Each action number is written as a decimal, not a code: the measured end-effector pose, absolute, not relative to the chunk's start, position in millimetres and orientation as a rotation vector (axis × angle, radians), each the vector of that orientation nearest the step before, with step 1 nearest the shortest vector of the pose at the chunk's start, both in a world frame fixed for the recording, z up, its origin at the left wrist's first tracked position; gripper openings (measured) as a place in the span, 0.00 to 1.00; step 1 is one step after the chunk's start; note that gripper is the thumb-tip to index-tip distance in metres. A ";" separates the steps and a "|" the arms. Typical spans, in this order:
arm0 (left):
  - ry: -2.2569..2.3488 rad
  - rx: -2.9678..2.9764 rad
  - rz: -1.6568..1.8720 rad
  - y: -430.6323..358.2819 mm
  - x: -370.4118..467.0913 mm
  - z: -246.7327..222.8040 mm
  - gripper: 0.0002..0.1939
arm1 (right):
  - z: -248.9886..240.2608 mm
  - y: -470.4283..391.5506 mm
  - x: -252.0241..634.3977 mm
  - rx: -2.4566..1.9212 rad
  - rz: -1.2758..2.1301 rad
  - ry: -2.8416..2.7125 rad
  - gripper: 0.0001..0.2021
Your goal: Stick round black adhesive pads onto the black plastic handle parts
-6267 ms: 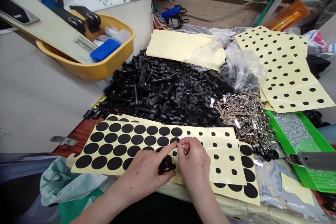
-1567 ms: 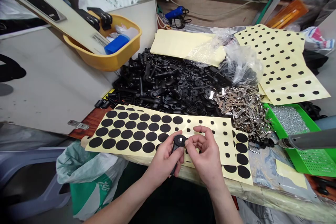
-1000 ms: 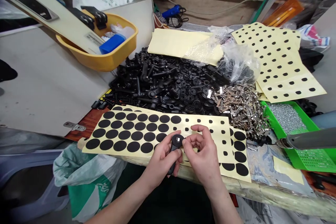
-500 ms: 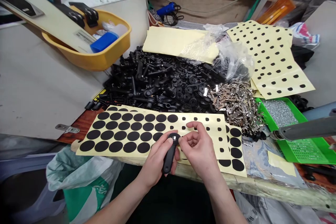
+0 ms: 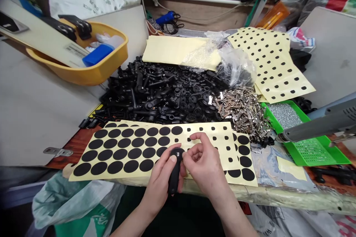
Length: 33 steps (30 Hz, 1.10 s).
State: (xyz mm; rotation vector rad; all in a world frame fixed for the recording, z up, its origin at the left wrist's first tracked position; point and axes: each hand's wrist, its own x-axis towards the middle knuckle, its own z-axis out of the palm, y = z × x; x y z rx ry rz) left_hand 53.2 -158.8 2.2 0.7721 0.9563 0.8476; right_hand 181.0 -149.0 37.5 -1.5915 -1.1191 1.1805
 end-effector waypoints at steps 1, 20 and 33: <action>0.957 0.782 0.846 -159.1 52.9 2.1 0.22 | 38.2 -149.3 180.5 -1.593 1.186 -1.122 0.18; 0.871 0.705 0.844 -154.9 47.6 -0.9 0.22 | 33.7 -144.5 188.7 -1.443 1.361 -1.241 0.09; 0.809 0.729 0.899 -158.8 55.6 -6.6 0.24 | 20.8 -159.4 194.9 -1.377 1.274 -1.288 0.12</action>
